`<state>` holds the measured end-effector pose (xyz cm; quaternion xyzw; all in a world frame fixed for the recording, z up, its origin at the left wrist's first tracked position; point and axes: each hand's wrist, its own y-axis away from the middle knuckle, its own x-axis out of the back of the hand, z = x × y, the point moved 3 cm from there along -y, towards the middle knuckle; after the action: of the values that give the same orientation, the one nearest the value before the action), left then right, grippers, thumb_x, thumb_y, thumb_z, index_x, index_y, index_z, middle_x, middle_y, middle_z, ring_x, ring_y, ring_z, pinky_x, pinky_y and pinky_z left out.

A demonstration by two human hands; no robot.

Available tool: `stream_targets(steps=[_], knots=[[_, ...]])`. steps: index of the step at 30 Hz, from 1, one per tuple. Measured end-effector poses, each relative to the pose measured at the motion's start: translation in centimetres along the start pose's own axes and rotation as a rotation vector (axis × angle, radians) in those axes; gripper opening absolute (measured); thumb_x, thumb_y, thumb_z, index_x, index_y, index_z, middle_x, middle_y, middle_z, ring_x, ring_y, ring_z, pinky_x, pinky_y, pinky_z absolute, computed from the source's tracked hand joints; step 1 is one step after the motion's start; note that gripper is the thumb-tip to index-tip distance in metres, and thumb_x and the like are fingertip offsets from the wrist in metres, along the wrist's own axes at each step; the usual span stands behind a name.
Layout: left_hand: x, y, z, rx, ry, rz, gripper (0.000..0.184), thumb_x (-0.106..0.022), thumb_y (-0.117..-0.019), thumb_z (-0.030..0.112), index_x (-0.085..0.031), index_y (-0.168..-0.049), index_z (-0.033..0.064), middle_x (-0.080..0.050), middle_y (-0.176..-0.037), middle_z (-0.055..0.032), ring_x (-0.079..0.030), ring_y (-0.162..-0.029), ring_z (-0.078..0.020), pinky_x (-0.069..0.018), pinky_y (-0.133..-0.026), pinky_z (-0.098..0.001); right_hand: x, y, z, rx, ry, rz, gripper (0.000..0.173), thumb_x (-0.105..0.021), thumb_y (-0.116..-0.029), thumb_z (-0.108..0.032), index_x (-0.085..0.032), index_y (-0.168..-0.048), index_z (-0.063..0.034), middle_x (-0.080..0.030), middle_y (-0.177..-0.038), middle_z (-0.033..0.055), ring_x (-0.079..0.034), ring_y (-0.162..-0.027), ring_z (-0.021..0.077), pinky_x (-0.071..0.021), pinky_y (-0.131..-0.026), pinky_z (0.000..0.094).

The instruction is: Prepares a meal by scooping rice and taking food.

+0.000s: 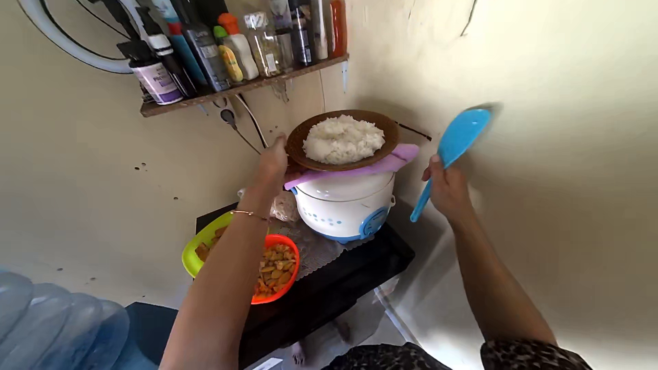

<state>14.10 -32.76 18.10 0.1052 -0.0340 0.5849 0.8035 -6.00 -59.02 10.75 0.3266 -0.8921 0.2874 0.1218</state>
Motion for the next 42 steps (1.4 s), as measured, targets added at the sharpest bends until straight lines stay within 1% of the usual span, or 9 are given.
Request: stream_targets(steps=[2,5,14,20,25,28,32,36,42], knots=[[0.6,1.0,0.0,0.0,0.021,-0.009,0.065,-0.017,-0.11,0.054,-0.052,-0.136,0.0057,-0.068,-0.097,-0.0075,-0.064,-0.073,-0.012,-0.0529,-0.067,-0.0288,-1.7,-0.5,1.4,0.044,0.047,0.016,0.052,-0.031,-0.1142,-0.035,-0.05,-0.128,0.0114,-0.063,-0.088,0.0214,-0.063,-0.072,0.0323,-0.0537,-0.069,0.053],[2.1,3.1,-0.5,-0.032,-0.016,0.005,0.065,-0.013,-0.1103,0.052,-0.051,-0.141,0.0099,-0.069,-0.109,-0.0068,-0.066,-0.091,-0.0148,-0.0523,-0.08,-0.0347,-3.8,-1.5,3.4,0.143,-0.003,0.119,0.043,-0.036,-0.1128,-0.023,-0.053,-0.124,0.0144,-0.067,-0.089,0.0204,-0.068,-0.081,0.0276,-0.0561,-0.08,0.0458],[11.5,13.1,-7.5,-0.221,0.072,0.064,0.062,-0.01,-0.1093,0.053,-0.058,-0.137,0.0237,-0.071,-0.107,0.0075,-0.069,-0.082,-0.0045,-0.0573,-0.07,-0.0226,-6.5,-3.7,5.5,0.425,-0.051,0.114,0.044,-0.054,-0.107,-0.028,-0.059,-0.119,0.0136,-0.069,-0.085,0.0172,-0.069,-0.074,0.0209,-0.059,-0.072,0.041],[16.0,19.1,-14.9,-0.322,0.323,0.114,0.061,-0.018,-0.1081,0.055,-0.07,-0.124,0.0263,-0.076,-0.099,0.0086,-0.071,-0.081,-0.003,-0.0592,-0.069,-0.0199,-9.0,-3.5,7.5,0.551,-0.201,0.149,0.047,-0.051,-0.1081,-0.032,-0.063,-0.112,0.0137,-0.067,-0.084,0.0111,-0.063,-0.075,0.0021,-0.0538,-0.073,0.0203],[16.8,23.7,-17.5,-0.342,0.393,0.271,0.065,-0.01,-0.1088,0.048,-0.071,-0.116,0.0249,-0.076,-0.095,0.009,-0.071,-0.08,-0.0028,-0.059,-0.068,-0.0194,-8.6,-2.4,8.2,0.382,-0.045,0.082,0.043,-0.044,-0.1101,-0.023,-0.059,-0.12,0.0161,-0.067,-0.089,0.0239,-0.066,-0.076,0.0217,-0.0568,-0.075,0.039],[17.3,26.2,-18.9,-0.281,0.335,0.475,0.068,0.001,-0.1071,0.041,-0.064,-0.119,0.023,-0.074,-0.091,0.0117,-0.07,-0.078,-0.0022,-0.0585,-0.068,-0.0199,-7.9,-1.3,9.4,0.317,-0.06,-0.018,0.048,-0.044,-0.1106,-0.025,-0.05,-0.135,0.0156,-0.064,-0.116,0.0298,-0.068,-0.098,0.0252,-0.0568,-0.09,0.0396],[18.8,28.8,-22.3,-0.155,0.251,0.672,0.055,-0.008,-0.1088,0.03,-0.058,-0.127,0.0134,-0.072,-0.09,0.0091,-0.069,-0.075,-0.004,-0.0588,-0.067,-0.0216,-5.9,2.8,9.7,0.195,-0.217,-0.037,0.045,-0.044,-0.11,-0.021,-0.042,-0.135,0.0164,-0.059,-0.113,0.0156,-0.06,-0.073,0.0044,-0.0555,-0.066,0.0232],[20.1,30.2,-26.1,-0.05,0.19,0.765,0.042,-0.024,-0.108,0.023,-0.058,-0.127,0.0077,-0.071,-0.092,0.0058,-0.07,-0.078,-0.0062,-0.0599,-0.069,-0.0235,-4.3,10.1,8.6,0.004,-0.317,0.087,0.031,-0.039,-0.1106,-0.018,-0.045,-0.124,0.0091,-0.058,-0.096,-0.0008,-0.056,-0.063,-0.0025,-0.0526,-0.06,0.0166],[22.4,27.5,-31.9,0.017,0.109,0.649,0.038,-0.039,-0.106,0.014,-0.053,-0.134,-0.0064,-0.067,-0.113,-0.0118,-0.067,-0.099,-0.0133,-0.0562,-0.088,-0.034,-5.2,17.9,4.9,0.119,-0.29,0.063,0.016,-0.044,-0.1067,-0.01,-0.052,-0.108,0.0034,-0.06,-0.085,-0.0092,-0.055,-0.057,-0.0053,-0.052,-0.056,0.0147]])
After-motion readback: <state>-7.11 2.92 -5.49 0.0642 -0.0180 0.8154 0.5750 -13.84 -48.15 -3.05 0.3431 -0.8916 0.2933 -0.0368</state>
